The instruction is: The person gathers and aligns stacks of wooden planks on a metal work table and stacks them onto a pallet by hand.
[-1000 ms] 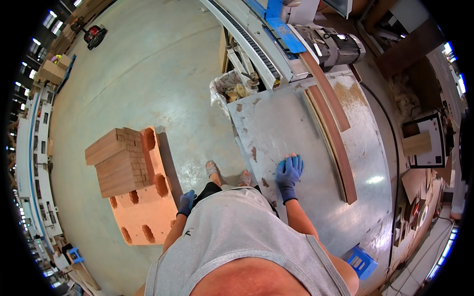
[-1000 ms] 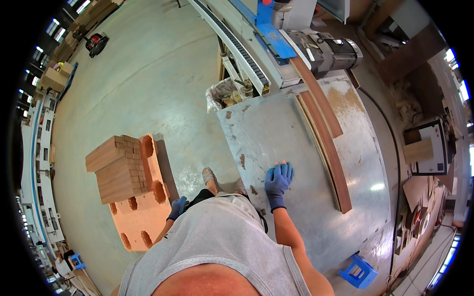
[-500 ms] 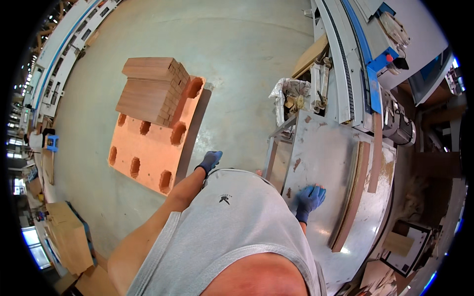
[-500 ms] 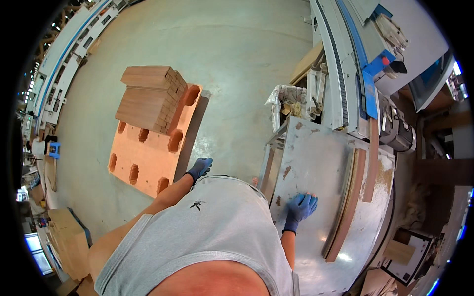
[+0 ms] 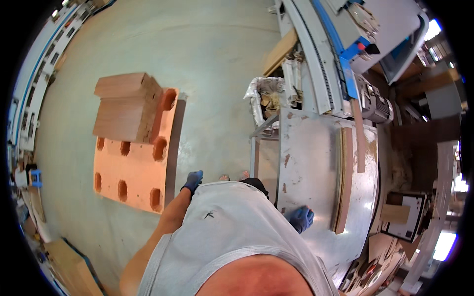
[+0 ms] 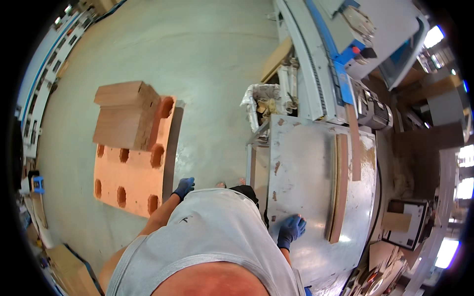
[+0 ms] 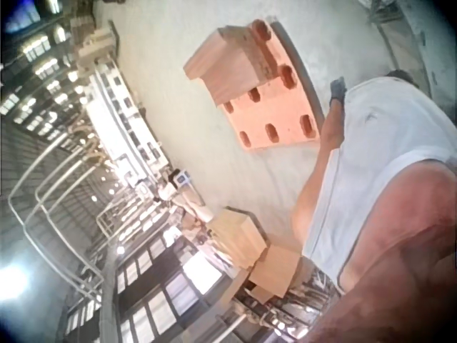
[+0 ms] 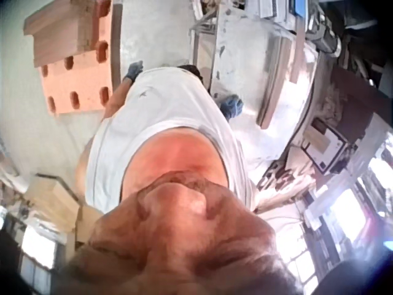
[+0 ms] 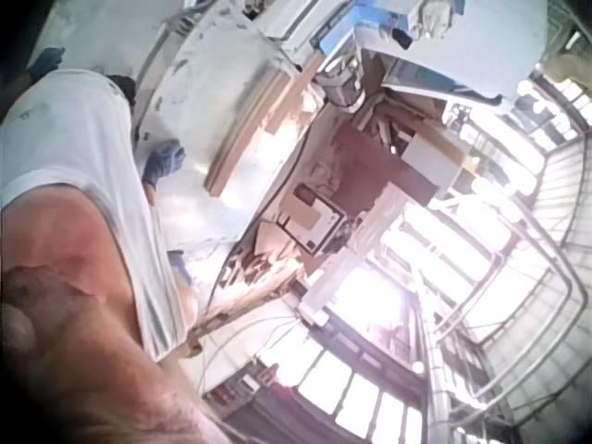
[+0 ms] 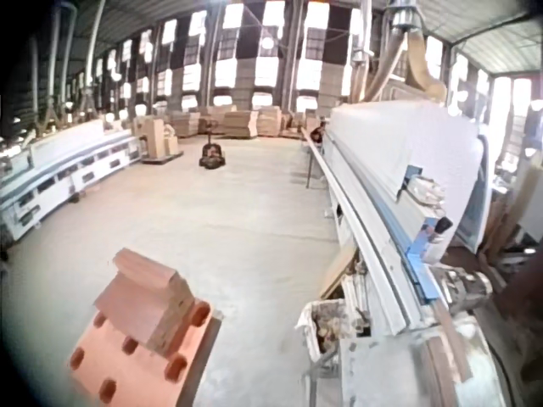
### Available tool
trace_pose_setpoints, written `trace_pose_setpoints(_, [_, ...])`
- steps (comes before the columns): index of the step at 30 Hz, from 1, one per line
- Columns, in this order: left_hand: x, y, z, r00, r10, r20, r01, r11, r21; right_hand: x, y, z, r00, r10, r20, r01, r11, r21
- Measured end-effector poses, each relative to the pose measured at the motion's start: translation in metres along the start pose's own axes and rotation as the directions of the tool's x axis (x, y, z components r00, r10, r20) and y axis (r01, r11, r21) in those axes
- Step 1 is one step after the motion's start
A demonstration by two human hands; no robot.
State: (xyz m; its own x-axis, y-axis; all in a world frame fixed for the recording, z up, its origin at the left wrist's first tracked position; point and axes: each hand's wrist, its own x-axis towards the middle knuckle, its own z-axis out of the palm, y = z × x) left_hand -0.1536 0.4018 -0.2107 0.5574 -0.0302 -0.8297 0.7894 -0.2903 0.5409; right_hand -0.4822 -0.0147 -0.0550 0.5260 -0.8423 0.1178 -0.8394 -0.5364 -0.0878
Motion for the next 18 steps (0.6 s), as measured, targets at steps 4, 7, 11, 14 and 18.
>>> trace_pose_setpoints(4, [-0.012,0.005,0.003,1.0,0.006,0.007,-0.007,0.992,0.126,-0.018,0.009,-0.005,0.999,0.04,0.035,-0.04,0.999,-0.004])
trace_pose_setpoints(7, [-0.02,-0.004,0.005,0.999,0.042,-0.025,-0.039,0.992,0.12,-0.031,0.064,0.045,0.978,-0.18,-0.106,0.171,0.981,-0.091])
trace_pose_setpoints(11, [-0.014,-0.01,0.01,0.993,0.119,-0.025,-0.112,0.973,0.204,-0.015,0.024,0.0,0.955,0.119,0.272,-0.124,0.992,0.001])
trace_pose_setpoints(14, [-0.017,-0.021,0.011,0.99,0.134,-0.036,-0.121,0.96,0.253,-0.002,0.02,-0.011,0.912,0.091,0.4,-0.091,0.996,-0.019])
trace_pose_setpoints(18, [-0.019,-0.025,0.012,0.995,0.1,-0.021,-0.09,0.958,0.271,0.004,0.017,-0.024,0.864,-0.017,0.503,-0.009,0.999,0.05])
